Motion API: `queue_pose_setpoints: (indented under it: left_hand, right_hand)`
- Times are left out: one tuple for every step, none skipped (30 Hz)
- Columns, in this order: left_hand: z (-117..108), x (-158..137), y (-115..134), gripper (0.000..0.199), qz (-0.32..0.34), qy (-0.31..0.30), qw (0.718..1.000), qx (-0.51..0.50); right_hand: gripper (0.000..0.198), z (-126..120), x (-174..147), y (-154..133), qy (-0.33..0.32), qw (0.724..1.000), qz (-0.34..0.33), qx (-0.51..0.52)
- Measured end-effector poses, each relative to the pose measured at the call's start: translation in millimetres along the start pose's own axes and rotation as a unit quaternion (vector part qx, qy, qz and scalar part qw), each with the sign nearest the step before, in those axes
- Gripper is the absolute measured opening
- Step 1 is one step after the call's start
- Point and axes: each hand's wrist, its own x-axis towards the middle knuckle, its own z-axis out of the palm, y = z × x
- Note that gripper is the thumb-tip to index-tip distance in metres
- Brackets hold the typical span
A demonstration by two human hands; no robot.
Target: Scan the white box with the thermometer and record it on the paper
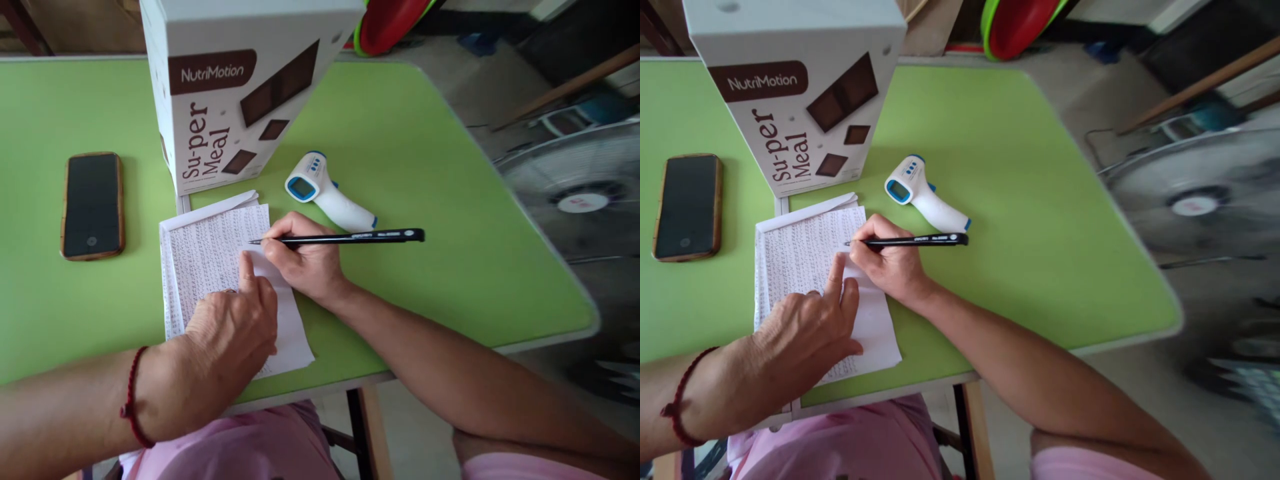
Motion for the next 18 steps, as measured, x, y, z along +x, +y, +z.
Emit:
queue_pose_setpoints:
  left_hand:
    - [0.1,1.5,0.1,0.047,-0.002,-0.010,1.000,-0.007]
    - [-0.4,2.9,0.0,0.049,-0.006,-0.017,1.000,-0.011]
    - [-1.4,4.2,-0.4,0.052,-0.013,-0.023,1.000,-0.014]
    - [-2.9,5.1,-1.1,0.053,-0.016,-0.030,0.999,-0.015]
    - [-4.7,5.7,-2.0,0.053,-0.013,-0.037,0.999,-0.014]
    - [-6.4,5.8,-2.8,0.051,-0.004,-0.042,0.999,-0.011]
    - [-7.7,5.7,-3.6,0.048,0.007,-0.048,0.999,-0.010]
    - [-8.3,5.5,-4.0,0.046,0.016,-0.052,0.998,-0.009]
    - [-8.2,5.2,-4.0,0.045,0.018,-0.050,0.999,-0.009]
    - [-7.3,5.0,-3.6,0.045,0.013,-0.045,0.999,-0.009]
    - [-5.7,4.9,-2.7,0.047,0.003,-0.039,0.999,-0.010]
    - [-3.8,5.0,-1.6,0.049,-0.005,-0.035,0.999,-0.013]
    - [-2.0,5.2,-0.4,0.052,-0.014,-0.029,0.999,-0.016]
    - [-0.6,5.5,0.6,0.054,-0.020,-0.024,0.999,-0.020]
    - [0.1,5.8,1.2,0.056,-0.022,-0.023,0.999,-0.025]
    - [0.1,6.1,1.5,0.056,-0.020,-0.024,0.999,-0.028]
    - [-0.6,6.5,1.5,0.055,-0.016,-0.028,0.999,-0.029]
    - [-1.8,6.8,1.1,0.054,-0.012,-0.032,0.999,-0.029]
  right_hand:
    - [0.013,0.0,0.1,0.2,-0.001,1.000,0.002,0.000]
    - [0.013,0.0,0.1,0.3,-0.003,1.000,0.003,0.002]
    - [0.013,0.1,0.2,0.3,-0.006,1.000,0.005,0.002]
    - [0.012,0.3,0.3,0.3,-0.008,1.000,0.006,0.002]
    - [0.012,0.5,0.4,0.2,-0.009,1.000,0.007,0.002]
    - [0.012,0.6,0.5,0.0,-0.009,1.000,0.007,0.001]
    - [0.012,0.6,0.6,-0.2,-0.009,1.000,0.008,0.000]
    - [0.012,0.5,0.8,-0.4,-0.011,1.000,0.007,-0.001]
    - [0.012,0.3,1.0,-0.7,-0.013,1.000,0.006,-0.001]
    - [0.012,0.0,1.2,-1.0,-0.017,1.000,0.005,-0.001]
    - [0.012,-0.4,1.4,-1.2,-0.021,1.000,0.005,0.000]
    - [0.012,-0.7,1.6,-1.4,-0.025,1.000,0.005,0.000]
    - [0.013,-1.0,1.7,-1.5,-0.028,1.000,0.004,0.001]
    - [0.013,-1.3,1.7,-1.4,-0.029,1.000,0.003,0.001]
    - [0.013,-1.4,1.7,-1.3,-0.028,1.000,0.003,0.002]
    - [0.014,-1.3,1.6,-1.1,-0.025,1.000,0.002,0.004]
    - [0.014,-1.2,1.5,-1.0,-0.019,1.000,0.002,0.005]
    - [0.014,-1.0,1.5,-0.8,-0.012,1.000,0.004,0.007]
